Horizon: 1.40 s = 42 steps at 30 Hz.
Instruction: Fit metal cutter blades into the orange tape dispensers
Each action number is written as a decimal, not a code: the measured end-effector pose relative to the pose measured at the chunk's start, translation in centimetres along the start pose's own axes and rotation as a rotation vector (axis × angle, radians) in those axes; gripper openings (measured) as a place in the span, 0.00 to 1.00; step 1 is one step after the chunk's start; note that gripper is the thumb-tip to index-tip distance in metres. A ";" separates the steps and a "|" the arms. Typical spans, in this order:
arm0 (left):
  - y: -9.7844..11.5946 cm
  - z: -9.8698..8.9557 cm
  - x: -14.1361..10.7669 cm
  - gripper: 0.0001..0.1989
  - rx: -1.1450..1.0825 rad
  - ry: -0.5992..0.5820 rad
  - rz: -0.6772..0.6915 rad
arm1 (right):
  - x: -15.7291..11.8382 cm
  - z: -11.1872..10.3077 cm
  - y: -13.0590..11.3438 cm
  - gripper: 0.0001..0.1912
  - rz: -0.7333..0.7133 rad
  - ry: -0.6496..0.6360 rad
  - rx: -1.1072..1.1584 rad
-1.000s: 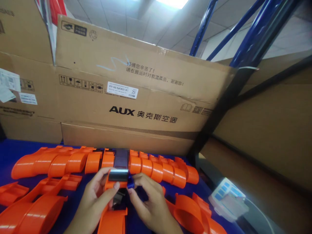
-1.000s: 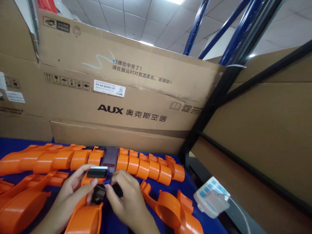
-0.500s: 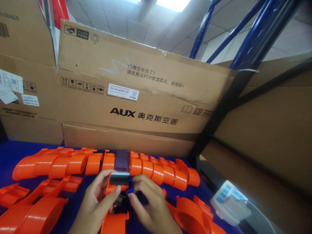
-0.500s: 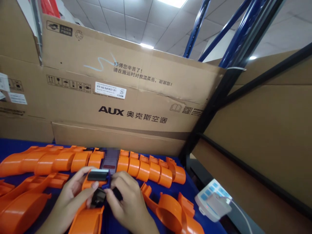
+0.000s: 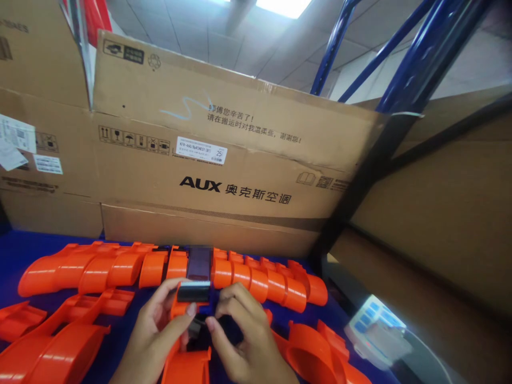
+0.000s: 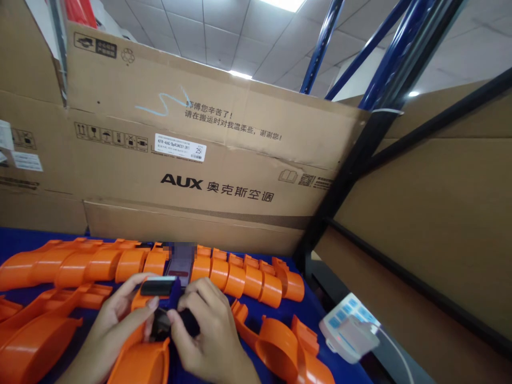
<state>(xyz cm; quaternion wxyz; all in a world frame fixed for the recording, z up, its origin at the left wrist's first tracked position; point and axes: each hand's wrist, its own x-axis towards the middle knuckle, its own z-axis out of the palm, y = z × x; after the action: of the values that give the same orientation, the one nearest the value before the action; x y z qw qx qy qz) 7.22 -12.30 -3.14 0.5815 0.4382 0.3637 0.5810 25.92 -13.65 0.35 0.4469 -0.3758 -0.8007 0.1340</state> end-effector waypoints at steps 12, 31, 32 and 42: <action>0.3 0.7 -1.5 0.48 -0.154 -0.320 -0.213 | 0.1 -0.2 -0.2 0.32 0.343 -0.117 0.769; 0.2 -1.2 0.7 0.36 -0.291 -0.252 -0.369 | 0.7 0.1 1.3 0.14 0.296 0.002 0.351; 0.3 -1.5 0.9 0.39 -0.355 -0.265 -0.418 | 0.8 -0.3 1.5 0.14 0.310 0.031 0.238; 2.8 -0.8 -0.2 0.32 -0.412 -0.074 -0.294 | -0.2 -3.6 1.0 0.10 0.213 -0.247 -0.186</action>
<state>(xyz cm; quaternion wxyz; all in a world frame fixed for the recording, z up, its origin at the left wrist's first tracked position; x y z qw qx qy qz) 5.51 -12.58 -0.80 0.7498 0.2739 0.2758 0.5355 29.39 -13.49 1.69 0.2920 -0.4788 -0.8140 0.1513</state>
